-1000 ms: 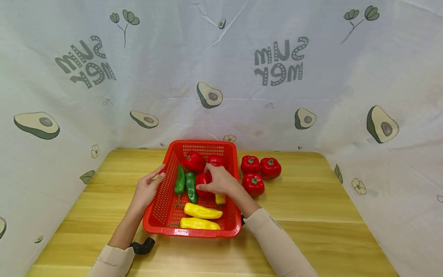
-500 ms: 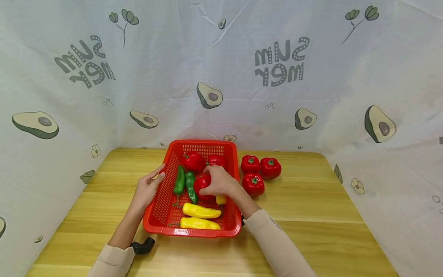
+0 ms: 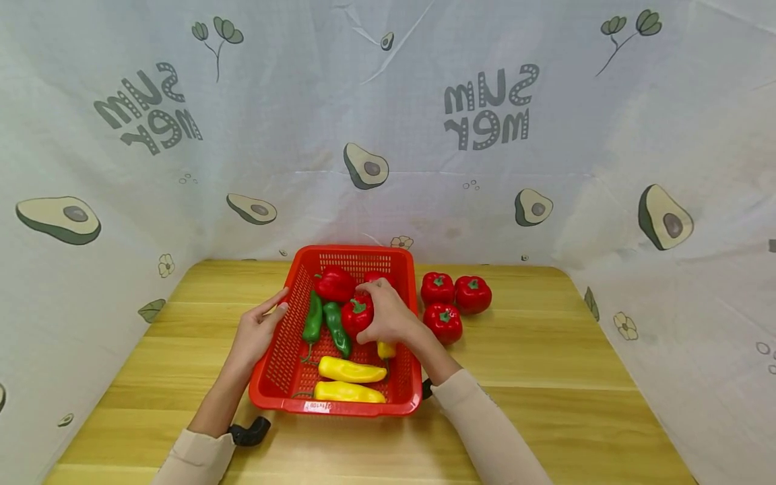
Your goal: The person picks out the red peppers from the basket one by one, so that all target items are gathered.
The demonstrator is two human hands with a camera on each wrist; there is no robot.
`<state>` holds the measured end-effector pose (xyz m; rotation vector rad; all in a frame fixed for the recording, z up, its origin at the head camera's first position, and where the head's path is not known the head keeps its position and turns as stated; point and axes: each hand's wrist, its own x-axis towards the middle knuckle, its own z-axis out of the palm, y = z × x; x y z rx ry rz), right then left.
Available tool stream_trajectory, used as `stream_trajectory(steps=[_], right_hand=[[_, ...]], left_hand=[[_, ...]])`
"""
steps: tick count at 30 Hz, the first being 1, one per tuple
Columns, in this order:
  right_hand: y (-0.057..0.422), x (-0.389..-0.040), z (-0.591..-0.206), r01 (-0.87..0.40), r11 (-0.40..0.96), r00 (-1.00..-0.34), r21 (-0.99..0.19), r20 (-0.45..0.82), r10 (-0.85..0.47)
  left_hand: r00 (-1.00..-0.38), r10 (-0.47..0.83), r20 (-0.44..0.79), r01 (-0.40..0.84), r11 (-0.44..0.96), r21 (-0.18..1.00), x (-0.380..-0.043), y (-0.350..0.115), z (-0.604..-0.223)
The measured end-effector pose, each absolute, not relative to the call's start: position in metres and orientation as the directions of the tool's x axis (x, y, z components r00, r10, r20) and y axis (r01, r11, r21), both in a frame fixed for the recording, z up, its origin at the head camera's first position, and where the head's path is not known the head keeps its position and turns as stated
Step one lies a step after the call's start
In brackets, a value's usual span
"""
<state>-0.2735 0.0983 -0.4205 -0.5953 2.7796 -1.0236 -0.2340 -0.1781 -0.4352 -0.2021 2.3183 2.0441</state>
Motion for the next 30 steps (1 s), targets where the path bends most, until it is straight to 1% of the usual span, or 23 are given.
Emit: stream_trajectory(steps=[6,11,19,25,30], right_hand=[[0.098,-0.272,-0.421,-0.305,0.675,-0.920,-0.672,0.026,-0.390],[0.100,-0.272,-0.420,-0.354,0.660,-0.904,-0.663,0.062,-0.423],[0.104,-0.269,-0.416,-0.384,0.626,-0.894,-0.678,0.103,-0.437],[0.114,-0.262,-0.407,-0.367,0.598,-0.915,-0.713,0.163,-0.368],[0.127,-0.256,-0.401,-0.340,0.577,-0.930,-0.742,0.176,-0.322]], left_hand=[[-0.993,-0.085,-0.084,-0.094,0.124,0.988,-0.241,-0.182,-0.455],[-0.994,-0.097,-0.049,-0.062,0.137,0.989,-0.241,-0.182,-0.457],[-0.993,-0.102,-0.060,-0.074,0.137,0.988,-0.240,-0.181,-0.459],[-0.993,-0.093,-0.068,-0.080,0.133,0.988,-0.240,-0.181,-0.457],[-0.993,-0.091,-0.075,-0.086,0.130,0.988,-0.241,-0.182,-0.455]])
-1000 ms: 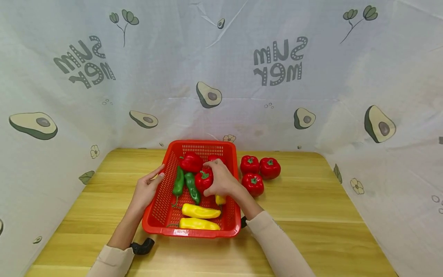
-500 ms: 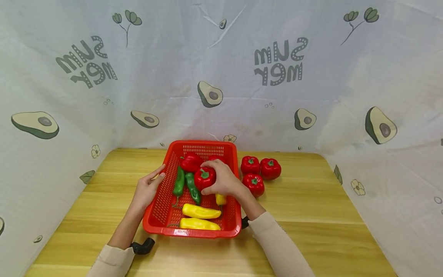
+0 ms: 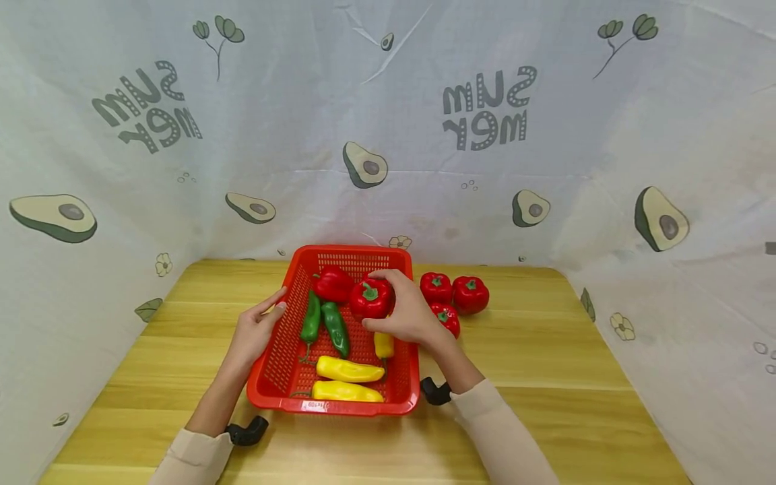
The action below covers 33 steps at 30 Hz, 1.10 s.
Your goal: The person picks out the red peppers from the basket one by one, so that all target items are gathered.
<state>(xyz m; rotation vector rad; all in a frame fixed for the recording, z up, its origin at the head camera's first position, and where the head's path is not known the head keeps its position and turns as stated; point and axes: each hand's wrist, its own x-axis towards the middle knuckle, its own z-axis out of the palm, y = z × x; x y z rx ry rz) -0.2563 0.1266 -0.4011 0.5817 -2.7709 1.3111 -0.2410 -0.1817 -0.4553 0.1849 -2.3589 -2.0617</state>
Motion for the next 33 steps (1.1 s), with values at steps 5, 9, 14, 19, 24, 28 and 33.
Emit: stream_trajectory(steps=[5,9,14,19,24,28,33], right_hand=[[0.141,-0.250,-0.398,-0.344,0.569,-0.932,-0.747,0.195,-0.307],[0.158,-0.247,-0.396,-0.356,0.565,-0.929,-0.744,0.219,-0.297],[0.182,-0.242,-0.391,-0.378,0.556,-0.924,-0.740,0.265,-0.276],[0.206,-0.237,-0.386,-0.365,0.543,-0.930,-0.756,0.266,-0.255],[0.224,-0.233,-0.383,-0.323,0.572,-0.946,-0.754,0.233,-0.226],[0.239,-0.231,-0.383,-0.322,0.586,-0.946,-0.744,0.245,-0.210],[0.256,-0.227,-0.385,-0.336,0.561,-0.942,-0.756,0.271,-0.198]], left_hand=[[-0.993,-0.092,-0.071,-0.083,0.131,0.988,-0.241,-0.182,-0.456],[-0.993,-0.096,-0.071,-0.085,0.139,0.987,-0.241,-0.182,-0.457],[-0.992,-0.096,-0.080,-0.092,0.136,0.986,-0.241,-0.181,-0.457],[-0.992,-0.092,-0.084,-0.095,0.118,0.988,-0.241,-0.181,-0.456],[-0.992,-0.091,-0.090,-0.100,0.112,0.989,-0.241,-0.181,-0.454],[-0.991,-0.088,-0.100,-0.109,0.111,0.988,-0.241,-0.182,-0.454],[-0.991,-0.086,-0.099,-0.108,0.114,0.988,-0.240,-0.181,-0.454]])
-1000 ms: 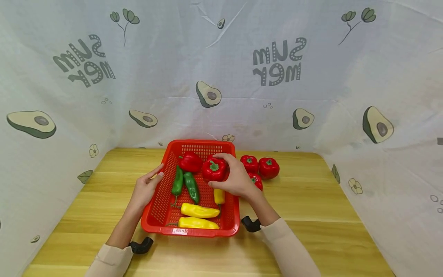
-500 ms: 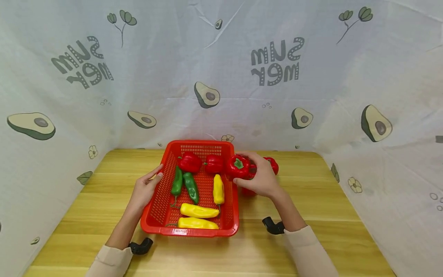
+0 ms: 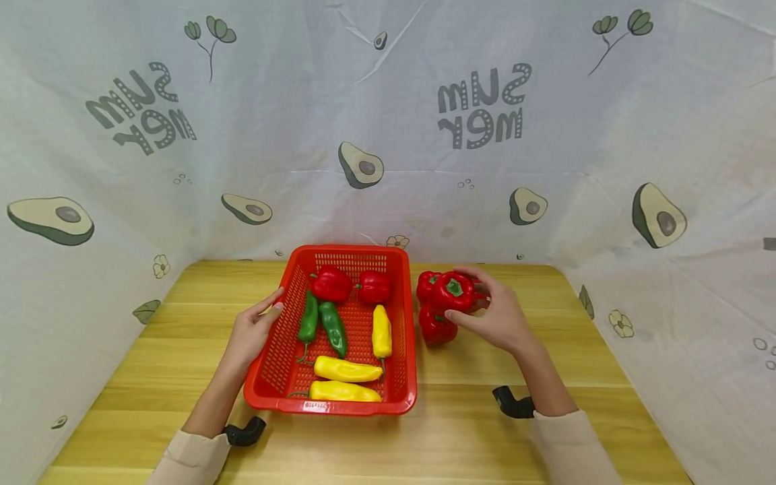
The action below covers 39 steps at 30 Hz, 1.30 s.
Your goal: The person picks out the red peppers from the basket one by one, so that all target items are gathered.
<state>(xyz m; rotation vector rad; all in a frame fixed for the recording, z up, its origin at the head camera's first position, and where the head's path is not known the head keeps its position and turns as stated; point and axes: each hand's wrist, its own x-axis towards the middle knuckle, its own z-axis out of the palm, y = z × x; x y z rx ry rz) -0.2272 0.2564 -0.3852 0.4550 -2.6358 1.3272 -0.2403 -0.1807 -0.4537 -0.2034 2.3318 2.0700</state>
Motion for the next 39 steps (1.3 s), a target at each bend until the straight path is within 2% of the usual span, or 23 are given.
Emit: stream_trajectory(steps=[10,21,39], right_hand=[[0.286,-0.219,-0.395,-0.299,0.600,-0.954,-0.742,0.251,-0.164],[0.314,-0.221,-0.420,-0.201,0.612,-0.977,-0.765,0.113,-0.179],[0.326,-0.228,-0.459,-0.131,0.575,-0.979,-0.807,0.014,-0.204]], left_hand=[[-0.992,-0.092,-0.084,-0.095,0.123,0.988,-0.240,-0.182,-0.454],[-0.992,-0.094,-0.082,-0.093,0.118,0.989,-0.239,-0.183,-0.455],[-0.993,-0.082,-0.080,-0.089,0.102,0.991,-0.240,-0.180,-0.458]])
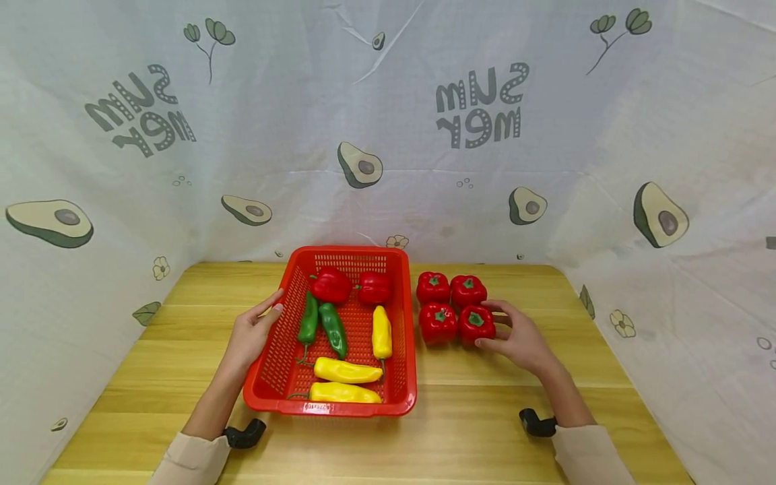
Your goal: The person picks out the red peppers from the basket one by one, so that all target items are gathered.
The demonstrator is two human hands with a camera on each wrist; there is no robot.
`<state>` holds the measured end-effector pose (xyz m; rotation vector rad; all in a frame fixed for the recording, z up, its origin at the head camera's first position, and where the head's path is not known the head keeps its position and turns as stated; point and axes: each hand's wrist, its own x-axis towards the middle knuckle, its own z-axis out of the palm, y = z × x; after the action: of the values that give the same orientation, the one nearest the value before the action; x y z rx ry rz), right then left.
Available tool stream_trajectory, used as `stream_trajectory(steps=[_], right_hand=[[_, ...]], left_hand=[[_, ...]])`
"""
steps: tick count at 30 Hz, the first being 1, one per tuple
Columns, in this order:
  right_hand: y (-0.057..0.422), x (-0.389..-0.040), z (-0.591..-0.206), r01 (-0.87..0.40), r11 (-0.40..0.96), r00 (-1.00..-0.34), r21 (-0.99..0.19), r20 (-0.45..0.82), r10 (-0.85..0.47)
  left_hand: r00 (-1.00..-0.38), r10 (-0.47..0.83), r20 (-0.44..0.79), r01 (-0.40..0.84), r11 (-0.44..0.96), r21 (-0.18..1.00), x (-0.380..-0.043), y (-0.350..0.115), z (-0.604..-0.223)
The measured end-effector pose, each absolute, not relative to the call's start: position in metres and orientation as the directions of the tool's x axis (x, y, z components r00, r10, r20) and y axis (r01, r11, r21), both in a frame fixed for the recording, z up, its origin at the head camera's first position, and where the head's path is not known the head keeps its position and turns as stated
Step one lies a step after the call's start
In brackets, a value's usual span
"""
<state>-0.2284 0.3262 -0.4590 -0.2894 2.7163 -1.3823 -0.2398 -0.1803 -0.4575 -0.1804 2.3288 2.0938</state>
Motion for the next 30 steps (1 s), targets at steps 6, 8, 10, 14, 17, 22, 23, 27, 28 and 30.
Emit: stream_trajectory(steps=[6,8,10,14,17,22,23,27,28,30], right_hand=[[0.326,-0.229,-0.463,-0.132,0.546,-0.978,-0.828,0.020,-0.206],[0.325,-0.229,-0.463,-0.141,0.542,-0.977,-0.829,0.027,-0.213],[0.325,-0.228,-0.463,-0.146,0.536,-0.976,-0.831,0.032,-0.217],[0.325,-0.226,-0.462,-0.150,0.513,-0.974,-0.845,0.038,-0.222],[0.324,-0.225,-0.458,-0.156,0.503,-0.977,-0.850,0.057,-0.207],[0.320,-0.227,-0.443,-0.183,0.536,-0.981,-0.824,0.117,-0.154],[0.319,-0.227,-0.440,-0.186,0.545,-0.981,-0.818,0.128,-0.144],[0.313,-0.229,-0.428,-0.183,0.578,-0.983,-0.795,0.146,-0.110],[0.312,-0.230,-0.425,-0.181,0.586,-0.983,-0.790,0.146,-0.107],[0.308,-0.232,-0.420,-0.177,0.592,-0.984,-0.786,0.144,-0.103]], left_hand=[[-0.994,-0.079,-0.077,-0.084,0.094,0.992,-0.240,-0.180,-0.458],[-0.993,-0.080,-0.081,-0.088,0.090,0.992,-0.240,-0.181,-0.457],[-0.993,-0.079,-0.086,-0.092,0.087,0.992,-0.240,-0.181,-0.457],[-0.993,-0.073,-0.093,-0.099,0.083,0.992,-0.239,-0.181,-0.457],[-0.993,-0.076,-0.094,-0.101,0.084,0.991,-0.239,-0.181,-0.457],[-0.993,-0.081,-0.085,-0.092,0.094,0.991,-0.239,-0.181,-0.457],[-0.993,-0.081,-0.082,-0.090,0.096,0.991,-0.239,-0.181,-0.457],[-0.994,-0.079,-0.073,-0.081,0.101,0.992,-0.240,-0.181,-0.457],[-0.994,-0.080,-0.069,-0.077,0.102,0.992,-0.240,-0.181,-0.458],[-0.995,-0.080,-0.067,-0.075,0.102,0.992,-0.240,-0.181,-0.458]])
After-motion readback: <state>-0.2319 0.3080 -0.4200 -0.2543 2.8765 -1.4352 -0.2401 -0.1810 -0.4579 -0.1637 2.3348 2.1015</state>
